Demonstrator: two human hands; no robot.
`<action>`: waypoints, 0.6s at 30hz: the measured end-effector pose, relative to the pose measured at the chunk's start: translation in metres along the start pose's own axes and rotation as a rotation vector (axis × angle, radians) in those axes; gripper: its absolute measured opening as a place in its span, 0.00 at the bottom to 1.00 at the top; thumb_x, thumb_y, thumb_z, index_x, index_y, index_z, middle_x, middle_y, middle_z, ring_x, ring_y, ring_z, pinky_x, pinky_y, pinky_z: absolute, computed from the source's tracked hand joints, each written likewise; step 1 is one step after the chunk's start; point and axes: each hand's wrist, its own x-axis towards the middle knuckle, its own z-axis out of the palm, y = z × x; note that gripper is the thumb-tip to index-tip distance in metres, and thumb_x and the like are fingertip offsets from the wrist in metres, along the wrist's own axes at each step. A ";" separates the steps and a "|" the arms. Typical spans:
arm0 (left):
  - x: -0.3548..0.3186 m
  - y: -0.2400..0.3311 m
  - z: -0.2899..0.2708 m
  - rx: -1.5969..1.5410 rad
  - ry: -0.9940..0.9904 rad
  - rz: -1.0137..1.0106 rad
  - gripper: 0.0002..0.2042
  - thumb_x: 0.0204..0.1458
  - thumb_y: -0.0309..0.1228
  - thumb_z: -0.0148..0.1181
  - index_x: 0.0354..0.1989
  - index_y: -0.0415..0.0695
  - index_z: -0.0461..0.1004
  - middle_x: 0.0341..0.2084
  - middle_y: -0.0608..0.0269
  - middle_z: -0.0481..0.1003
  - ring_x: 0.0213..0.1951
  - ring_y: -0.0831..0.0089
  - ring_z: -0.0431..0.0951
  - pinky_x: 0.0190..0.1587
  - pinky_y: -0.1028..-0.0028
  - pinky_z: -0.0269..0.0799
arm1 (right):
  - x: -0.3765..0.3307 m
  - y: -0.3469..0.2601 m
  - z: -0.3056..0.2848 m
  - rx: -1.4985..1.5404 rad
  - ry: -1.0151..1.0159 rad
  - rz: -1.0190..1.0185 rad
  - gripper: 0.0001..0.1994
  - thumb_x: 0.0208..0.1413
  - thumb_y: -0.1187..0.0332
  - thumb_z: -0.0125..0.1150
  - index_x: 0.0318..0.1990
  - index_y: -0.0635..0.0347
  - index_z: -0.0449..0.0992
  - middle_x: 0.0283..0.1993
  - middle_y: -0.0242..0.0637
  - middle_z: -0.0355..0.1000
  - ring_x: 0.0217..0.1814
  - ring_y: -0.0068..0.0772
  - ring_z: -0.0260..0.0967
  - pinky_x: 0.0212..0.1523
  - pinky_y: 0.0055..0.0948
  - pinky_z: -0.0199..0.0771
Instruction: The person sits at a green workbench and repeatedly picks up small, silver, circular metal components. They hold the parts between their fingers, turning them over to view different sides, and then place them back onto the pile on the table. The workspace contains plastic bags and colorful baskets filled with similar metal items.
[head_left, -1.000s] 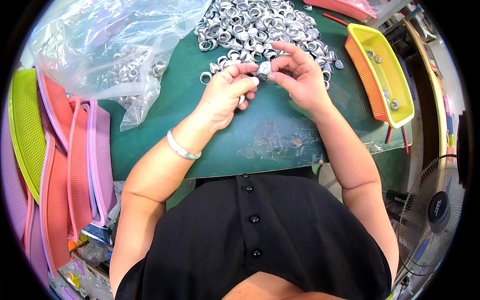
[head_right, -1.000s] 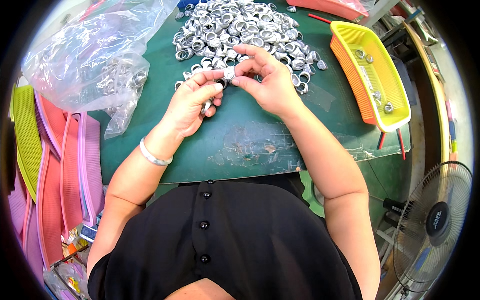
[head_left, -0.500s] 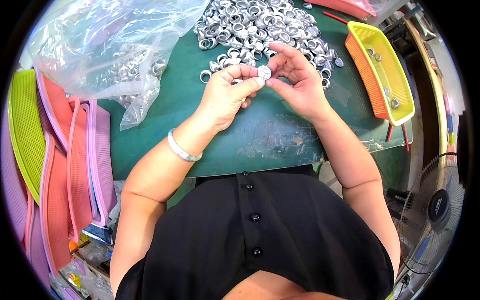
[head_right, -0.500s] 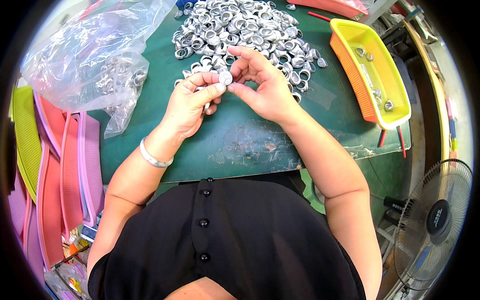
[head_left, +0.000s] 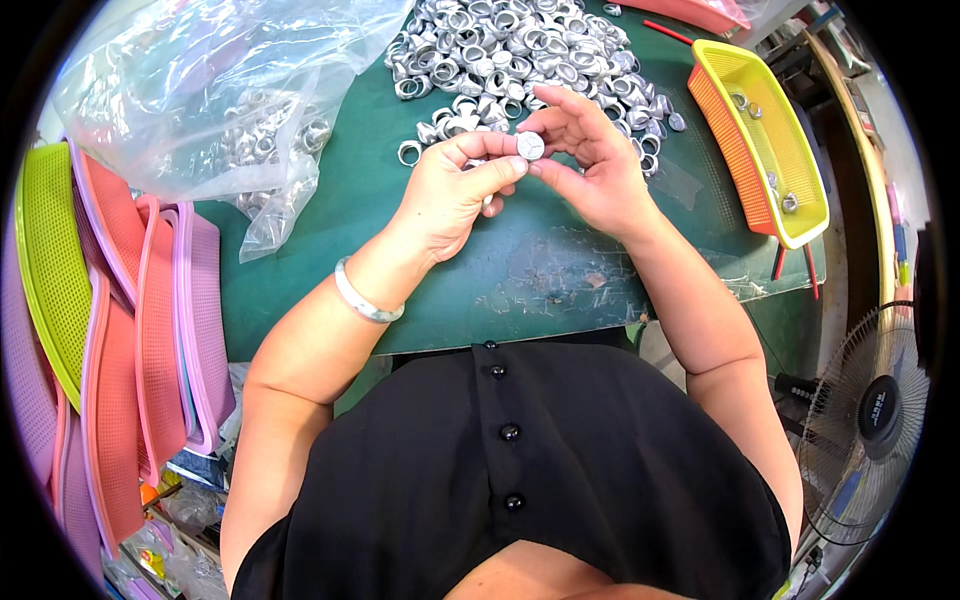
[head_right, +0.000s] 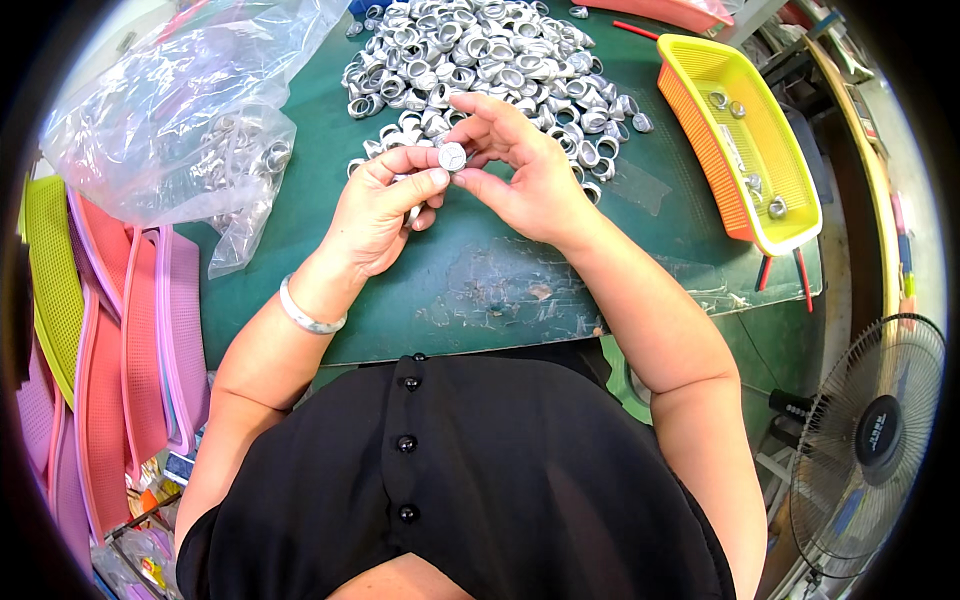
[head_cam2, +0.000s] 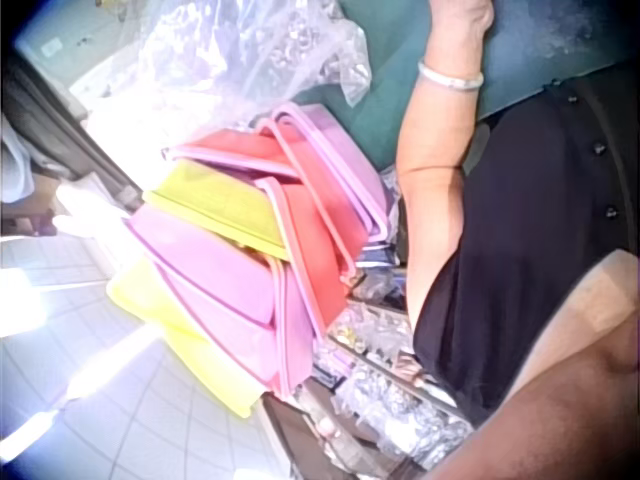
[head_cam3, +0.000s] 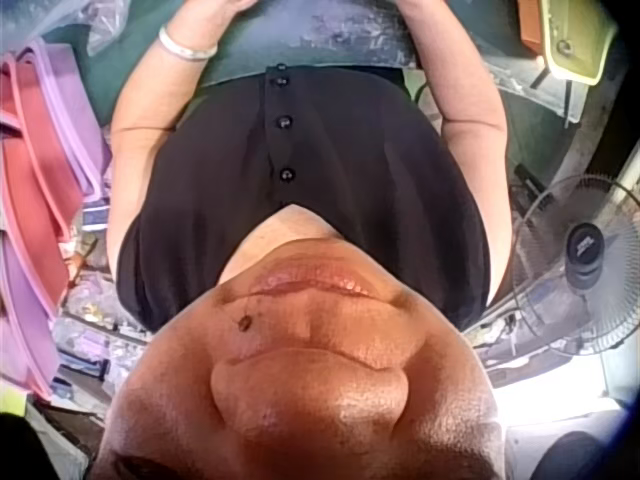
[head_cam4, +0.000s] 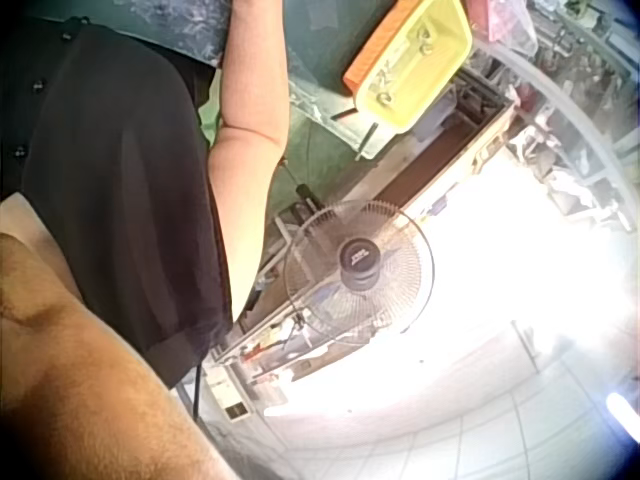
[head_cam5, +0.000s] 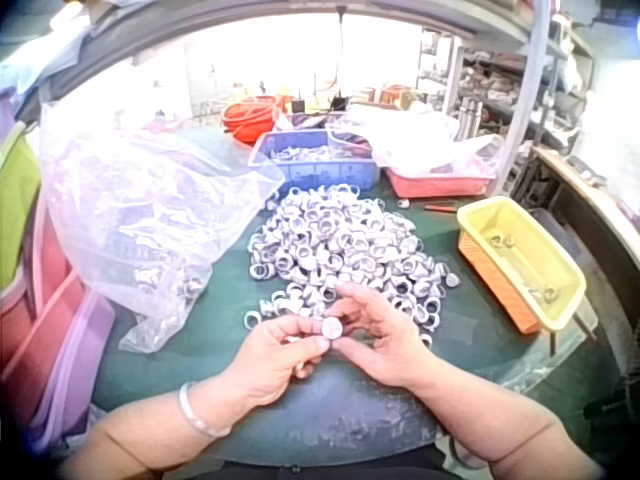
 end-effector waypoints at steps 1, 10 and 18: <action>0.000 0.000 0.000 0.001 0.001 0.001 0.06 0.48 0.23 0.58 0.35 0.42 0.74 0.25 0.70 0.72 0.24 0.83 0.68 0.21 0.84 0.59 | 0.000 0.000 0.000 -0.002 0.001 0.002 0.30 0.43 0.84 0.58 0.57 0.58 0.59 0.42 0.35 0.68 0.43 0.24 0.67 0.46 0.24 0.69; 0.000 0.000 0.000 -0.011 -0.008 -0.014 0.06 0.48 0.23 0.57 0.35 0.42 0.74 0.25 0.70 0.72 0.24 0.83 0.69 0.21 0.84 0.60 | 0.000 -0.001 0.001 -0.002 0.007 0.010 0.30 0.43 0.83 0.59 0.57 0.58 0.59 0.41 0.35 0.68 0.42 0.23 0.68 0.46 0.24 0.69; -0.001 0.001 0.001 0.000 -0.004 -0.023 0.06 0.48 0.24 0.58 0.35 0.43 0.74 0.24 0.70 0.72 0.24 0.83 0.69 0.20 0.84 0.59 | -0.001 -0.001 0.000 -0.004 0.002 0.015 0.30 0.44 0.83 0.59 0.57 0.58 0.59 0.41 0.35 0.68 0.42 0.23 0.68 0.46 0.24 0.69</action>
